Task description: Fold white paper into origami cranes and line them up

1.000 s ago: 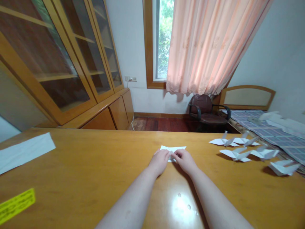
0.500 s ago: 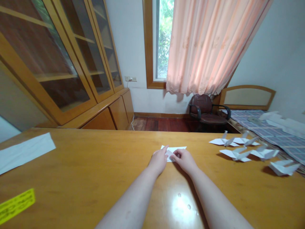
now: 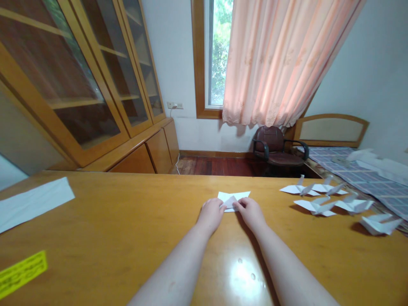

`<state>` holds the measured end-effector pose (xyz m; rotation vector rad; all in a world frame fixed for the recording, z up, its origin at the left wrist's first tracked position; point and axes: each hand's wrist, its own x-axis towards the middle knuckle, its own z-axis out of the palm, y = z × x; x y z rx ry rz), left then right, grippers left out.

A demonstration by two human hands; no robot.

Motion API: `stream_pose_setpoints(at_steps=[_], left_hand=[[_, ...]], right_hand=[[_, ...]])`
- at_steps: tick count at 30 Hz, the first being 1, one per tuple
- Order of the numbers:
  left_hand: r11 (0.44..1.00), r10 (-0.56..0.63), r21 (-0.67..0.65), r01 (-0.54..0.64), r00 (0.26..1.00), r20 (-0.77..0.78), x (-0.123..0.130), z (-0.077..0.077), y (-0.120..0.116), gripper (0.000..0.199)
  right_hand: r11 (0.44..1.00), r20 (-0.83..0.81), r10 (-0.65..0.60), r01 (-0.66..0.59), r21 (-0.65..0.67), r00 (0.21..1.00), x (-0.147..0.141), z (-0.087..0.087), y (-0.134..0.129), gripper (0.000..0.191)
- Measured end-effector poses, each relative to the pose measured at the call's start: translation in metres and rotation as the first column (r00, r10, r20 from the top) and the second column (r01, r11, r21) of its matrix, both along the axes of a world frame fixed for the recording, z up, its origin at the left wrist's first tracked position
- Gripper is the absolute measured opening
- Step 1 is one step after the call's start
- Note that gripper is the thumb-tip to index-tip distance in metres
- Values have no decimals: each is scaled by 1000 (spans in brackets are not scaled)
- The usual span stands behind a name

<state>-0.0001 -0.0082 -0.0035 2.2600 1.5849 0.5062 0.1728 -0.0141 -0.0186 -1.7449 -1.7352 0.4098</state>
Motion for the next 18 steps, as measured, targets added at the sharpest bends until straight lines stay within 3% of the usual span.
stream_pose_setpoints(at_steps=[5,18], left_hand=[[997,66,35,-66,998,14,-3,-3,2,18],[997,8,78,-8,1000,0,-6,-7,4,17]], right_hand=[[1000,18,24,-24,17,1000,-3,3,-3,27],[988,83,144,-148,42,986,-6,7,-5,29]])
